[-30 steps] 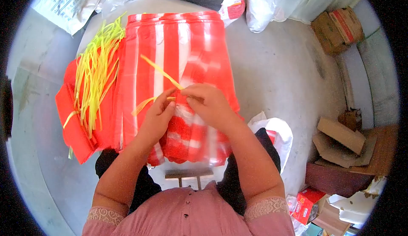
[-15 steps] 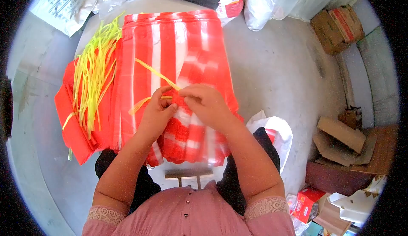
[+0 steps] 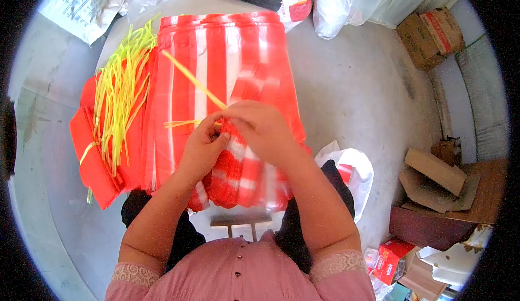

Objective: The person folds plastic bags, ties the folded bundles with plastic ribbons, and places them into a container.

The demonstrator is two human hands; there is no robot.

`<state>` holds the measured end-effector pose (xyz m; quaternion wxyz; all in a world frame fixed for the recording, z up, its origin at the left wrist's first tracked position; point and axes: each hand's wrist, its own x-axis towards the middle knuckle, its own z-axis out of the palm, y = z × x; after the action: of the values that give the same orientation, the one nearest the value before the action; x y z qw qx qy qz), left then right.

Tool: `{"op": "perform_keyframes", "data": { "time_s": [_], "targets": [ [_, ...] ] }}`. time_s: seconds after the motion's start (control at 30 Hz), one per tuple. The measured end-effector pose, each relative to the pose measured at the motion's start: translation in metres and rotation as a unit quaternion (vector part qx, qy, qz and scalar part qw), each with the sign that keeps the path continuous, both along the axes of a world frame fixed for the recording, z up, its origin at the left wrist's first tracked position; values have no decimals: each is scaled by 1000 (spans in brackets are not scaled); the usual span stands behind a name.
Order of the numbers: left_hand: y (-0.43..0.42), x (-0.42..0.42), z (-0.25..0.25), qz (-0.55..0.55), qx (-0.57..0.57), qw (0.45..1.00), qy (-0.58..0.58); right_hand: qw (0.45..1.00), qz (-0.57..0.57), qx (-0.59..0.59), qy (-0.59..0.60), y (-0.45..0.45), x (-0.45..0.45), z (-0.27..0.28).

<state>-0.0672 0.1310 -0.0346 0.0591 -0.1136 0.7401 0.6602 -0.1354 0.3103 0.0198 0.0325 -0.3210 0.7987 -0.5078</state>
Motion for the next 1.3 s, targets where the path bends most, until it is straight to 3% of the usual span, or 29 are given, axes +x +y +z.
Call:
{"op": "perform_keyframes", "data": {
  "time_s": [0.07, 0.2, 0.37, 0.47, 0.57, 0.67, 0.77, 0.87, 0.97, 1.07, 1.17, 1.27, 1.3],
  "targets": [
    [1, 1, -1, 6, -15, 1000, 12, 999, 23, 24, 25, -5, 1, -9],
    [-10, 4, 17, -27, -229, 967, 108, 998, 12, 62, 29, -7, 2, -20],
    [-33, 0, 25, -1, -548, 805, 228, 996, 7, 78, 38, -8, 3, -22],
    [-43, -2, 27, -17, -626, 745, 231, 994, 7, 90, 58, -8, 3, -23],
    [-43, -1, 39, -2, -636, 722, 271, 993, 1, 105, 58, -8, 4, -24],
    [-45, 1, 44, -25, -557, 773, 304, 990, 12, 117, 77, -9, 6, -18],
    [-40, 3, 48, -42, -398, 856, 327, 990, 15, 94, 105, -11, 7, -19],
    [-29, 7, 42, -54, -282, 912, 293, 989, 37, 89, 112, -13, 6, -15],
    [-19, 6, 42, -37, -226, 923, 310, 988, 39, 104, 106, -12, 6, -14],
    [-8, 6, 52, 46, -149, 957, 245, 991, 25, 87, 94, -10, 5, -20],
    [-15, 0, 38, -25, -214, 942, 256, 994, 20, 70, 86, -10, 6, -21],
    [-17, 1, 35, -33, -229, 953, 194, 994, 26, 65, 79, -10, 9, -20],
    [-18, 2, 34, -20, -223, 958, 182, 998, 16, 52, 27, -11, 11, -15]
  ]
}}
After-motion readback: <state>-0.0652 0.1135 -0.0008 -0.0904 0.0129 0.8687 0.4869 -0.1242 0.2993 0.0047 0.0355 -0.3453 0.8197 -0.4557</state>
